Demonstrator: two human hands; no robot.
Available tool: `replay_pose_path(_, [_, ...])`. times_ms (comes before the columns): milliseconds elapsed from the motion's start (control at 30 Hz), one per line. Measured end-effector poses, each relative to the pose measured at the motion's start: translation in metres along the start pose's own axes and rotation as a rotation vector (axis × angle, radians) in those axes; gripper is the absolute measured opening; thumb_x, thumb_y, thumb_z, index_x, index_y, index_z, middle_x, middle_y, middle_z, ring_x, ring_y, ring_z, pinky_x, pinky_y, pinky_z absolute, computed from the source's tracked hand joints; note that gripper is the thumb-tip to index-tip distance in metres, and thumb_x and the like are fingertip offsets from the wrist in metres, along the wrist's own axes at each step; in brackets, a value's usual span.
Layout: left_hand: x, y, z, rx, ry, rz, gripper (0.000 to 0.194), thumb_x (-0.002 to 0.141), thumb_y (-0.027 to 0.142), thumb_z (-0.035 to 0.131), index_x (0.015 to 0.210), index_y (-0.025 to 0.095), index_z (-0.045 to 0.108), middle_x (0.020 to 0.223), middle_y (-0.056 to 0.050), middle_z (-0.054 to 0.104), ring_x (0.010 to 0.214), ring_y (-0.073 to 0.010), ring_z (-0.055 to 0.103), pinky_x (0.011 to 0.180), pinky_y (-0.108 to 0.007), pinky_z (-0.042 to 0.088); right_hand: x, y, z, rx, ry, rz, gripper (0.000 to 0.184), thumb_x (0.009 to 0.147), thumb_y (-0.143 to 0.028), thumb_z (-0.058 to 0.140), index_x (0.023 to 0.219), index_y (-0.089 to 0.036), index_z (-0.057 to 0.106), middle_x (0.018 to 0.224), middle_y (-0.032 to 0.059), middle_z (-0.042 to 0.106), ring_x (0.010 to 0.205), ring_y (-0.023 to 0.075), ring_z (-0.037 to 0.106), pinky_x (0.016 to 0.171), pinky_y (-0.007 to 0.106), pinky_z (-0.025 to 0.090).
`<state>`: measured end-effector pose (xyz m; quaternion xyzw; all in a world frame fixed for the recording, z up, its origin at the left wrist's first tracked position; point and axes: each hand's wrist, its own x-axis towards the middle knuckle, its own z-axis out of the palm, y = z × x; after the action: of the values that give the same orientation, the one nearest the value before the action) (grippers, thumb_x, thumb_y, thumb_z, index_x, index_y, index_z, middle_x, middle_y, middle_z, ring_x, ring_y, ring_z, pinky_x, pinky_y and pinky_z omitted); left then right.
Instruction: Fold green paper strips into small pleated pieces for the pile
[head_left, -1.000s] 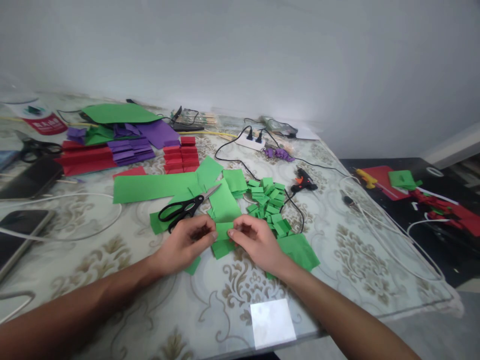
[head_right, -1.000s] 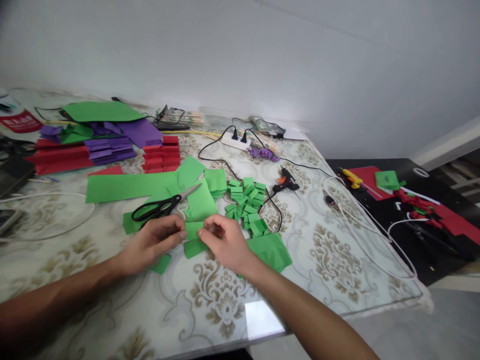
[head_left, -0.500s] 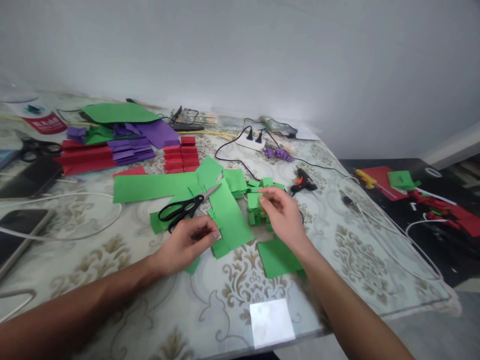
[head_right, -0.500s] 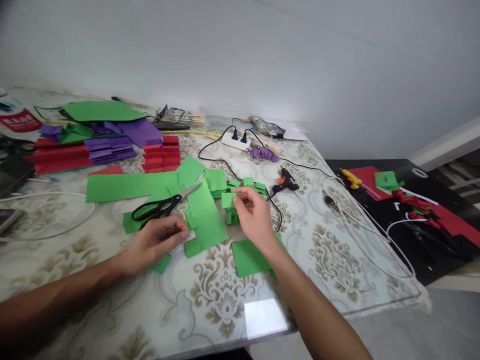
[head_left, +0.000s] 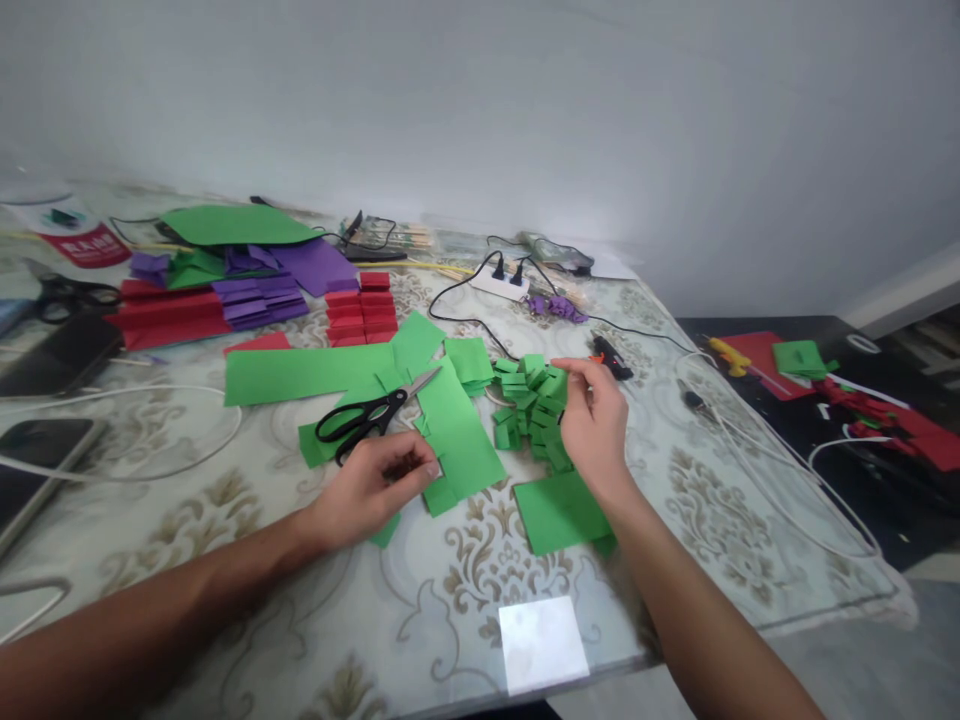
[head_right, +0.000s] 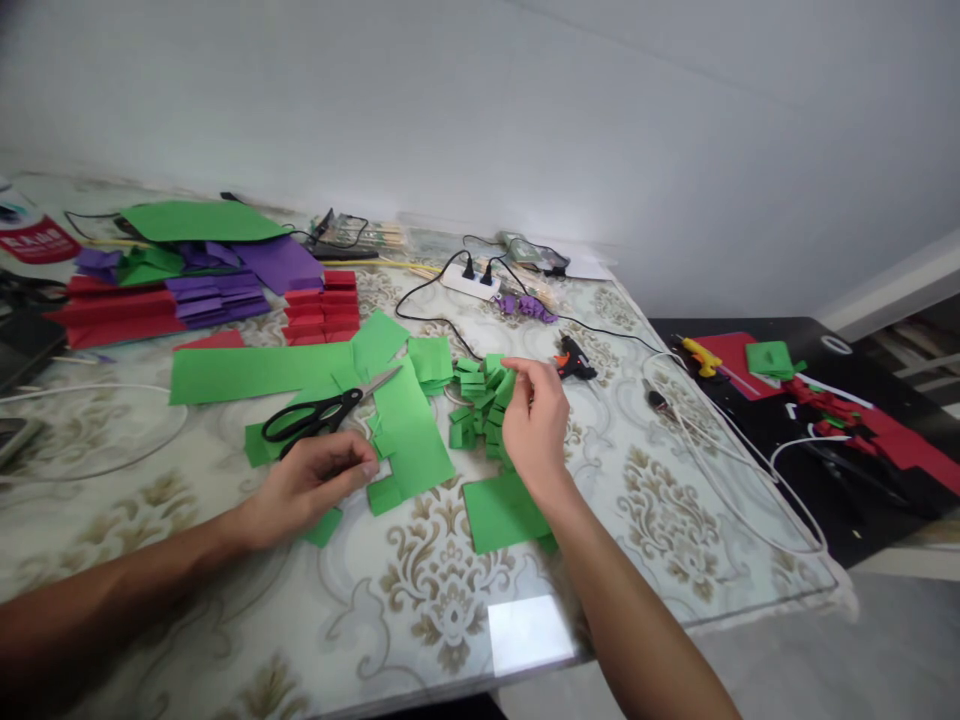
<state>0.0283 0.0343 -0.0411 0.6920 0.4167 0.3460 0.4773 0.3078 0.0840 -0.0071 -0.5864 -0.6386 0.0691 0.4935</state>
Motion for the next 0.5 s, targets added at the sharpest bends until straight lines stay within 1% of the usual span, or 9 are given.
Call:
replay_pose_path(67, [0.000, 0.001, 0.000, 0.005, 0.000, 0.002, 0.029, 0.097, 0.039, 0.060, 0.081, 0.015, 0.065, 0.071, -0.001, 0.059, 0.065, -0.0141, 0.051, 0.059, -0.024, 0.041, 0.001, 0.004, 0.000, -0.032, 0.004, -0.022, 0.032, 0.100, -0.022, 0.041, 0.101, -0.020, 0.072, 0.105, 0.0117, 0.074, 0.096, 0.0269, 0.067, 0.087, 0.040, 0.052])
replay_pose_path(133, [0.000, 0.002, 0.000, 0.008, 0.002, 0.004, 0.029, 0.097, 0.038, 0.061, 0.081, 0.015, 0.066, 0.070, -0.001, 0.059, 0.065, -0.0139, 0.051, 0.058, -0.024, 0.041, 0.002, 0.008, 0.001, -0.069, -0.030, -0.040, 0.032, 0.098, -0.018, 0.039, 0.102, -0.020, 0.071, 0.106, 0.0123, 0.074, 0.101, 0.0279, 0.068, 0.092, 0.042, 0.052])
replay_pose_path(300, [0.001, 0.002, 0.000, 0.005, 0.006, 0.018, 0.028, 0.097, 0.037, 0.061, 0.080, 0.015, 0.066, 0.069, -0.001, 0.059, 0.063, -0.0134, 0.051, 0.057, -0.023, 0.041, 0.002, 0.020, 0.007, -0.118, -0.151, -0.059, 0.034, 0.090, -0.010, 0.040, 0.101, -0.019, 0.071, 0.103, 0.0138, 0.074, 0.096, 0.0300, 0.069, 0.090, 0.045, 0.053])
replay_pose_path(500, [0.001, 0.000, 0.000, 0.018, -0.006, 0.017, 0.028, 0.097, 0.038, 0.061, 0.081, 0.015, 0.066, 0.070, -0.001, 0.059, 0.064, -0.0140, 0.051, 0.057, -0.023, 0.041, 0.001, 0.024, 0.011, -0.096, -0.208, -0.046, 0.034, 0.088, -0.009, 0.041, 0.101, -0.017, 0.072, 0.104, 0.0167, 0.072, 0.100, 0.0331, 0.068, 0.092, 0.048, 0.052])
